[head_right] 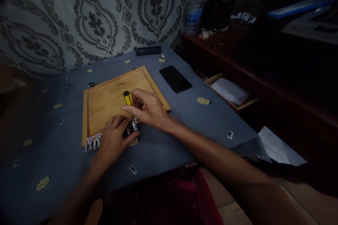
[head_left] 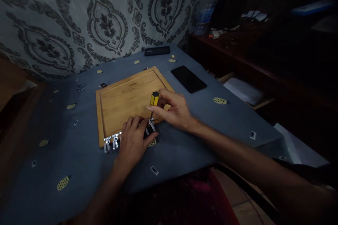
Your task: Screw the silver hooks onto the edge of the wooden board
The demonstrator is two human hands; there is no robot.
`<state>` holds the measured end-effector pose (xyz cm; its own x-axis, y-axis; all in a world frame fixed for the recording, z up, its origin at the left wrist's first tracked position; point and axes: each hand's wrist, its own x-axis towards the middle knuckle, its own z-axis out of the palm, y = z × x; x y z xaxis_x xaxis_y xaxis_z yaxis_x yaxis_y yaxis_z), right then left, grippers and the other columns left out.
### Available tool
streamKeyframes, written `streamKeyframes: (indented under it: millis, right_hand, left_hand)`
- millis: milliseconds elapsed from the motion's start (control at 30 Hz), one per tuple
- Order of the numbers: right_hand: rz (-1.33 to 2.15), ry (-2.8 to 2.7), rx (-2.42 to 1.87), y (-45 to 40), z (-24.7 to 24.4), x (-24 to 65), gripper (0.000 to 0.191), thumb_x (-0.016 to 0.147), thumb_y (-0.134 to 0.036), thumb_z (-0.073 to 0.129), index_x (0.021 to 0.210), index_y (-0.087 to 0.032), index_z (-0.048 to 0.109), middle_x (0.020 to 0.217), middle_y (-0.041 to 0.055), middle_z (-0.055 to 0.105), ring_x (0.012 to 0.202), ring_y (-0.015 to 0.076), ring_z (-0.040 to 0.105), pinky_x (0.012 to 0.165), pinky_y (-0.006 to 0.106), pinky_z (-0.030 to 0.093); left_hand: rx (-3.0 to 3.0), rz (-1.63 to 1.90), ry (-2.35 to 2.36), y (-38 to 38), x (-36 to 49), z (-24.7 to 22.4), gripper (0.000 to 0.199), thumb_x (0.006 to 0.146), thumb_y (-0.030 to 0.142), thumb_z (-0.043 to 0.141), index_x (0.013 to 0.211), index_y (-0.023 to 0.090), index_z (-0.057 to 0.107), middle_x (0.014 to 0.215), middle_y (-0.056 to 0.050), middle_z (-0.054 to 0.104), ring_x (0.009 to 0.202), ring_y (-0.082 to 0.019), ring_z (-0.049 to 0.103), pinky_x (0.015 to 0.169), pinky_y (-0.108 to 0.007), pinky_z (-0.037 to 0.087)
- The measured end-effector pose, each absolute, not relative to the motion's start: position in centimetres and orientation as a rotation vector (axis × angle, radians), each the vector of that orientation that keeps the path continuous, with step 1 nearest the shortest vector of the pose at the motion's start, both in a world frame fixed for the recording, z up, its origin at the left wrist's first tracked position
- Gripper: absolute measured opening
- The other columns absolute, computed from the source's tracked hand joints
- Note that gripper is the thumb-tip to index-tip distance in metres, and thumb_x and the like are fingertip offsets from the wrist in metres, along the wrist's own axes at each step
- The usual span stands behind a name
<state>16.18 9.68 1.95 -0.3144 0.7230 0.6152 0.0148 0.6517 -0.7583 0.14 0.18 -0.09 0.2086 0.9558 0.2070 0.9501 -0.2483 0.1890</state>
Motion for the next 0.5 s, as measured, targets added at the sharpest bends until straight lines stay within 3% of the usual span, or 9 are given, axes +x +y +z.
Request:
streamKeyframes:
  millis: [500]
  right_hand:
    - [0.841, -1.836, -0.564, 9.64, 1.94, 16.32, 0.030, 0.087, -0.034, 0.072, 0.071, -0.019, 0.051, 0.064, -0.0065, 0.047, 0.056, 0.0077, 0.046, 0.053, 0.023, 0.037]
  left_hand:
    - [2.414, 0.419, 1.932, 0.12, 0.19, 0.00, 0.037, 0.094, 0.044, 0.064, 0.121, 0.018, 0.063, 0.112, -0.009, 0.065, 0.108, -0.030, 0.057, 0.091, -0.046, 0.048]
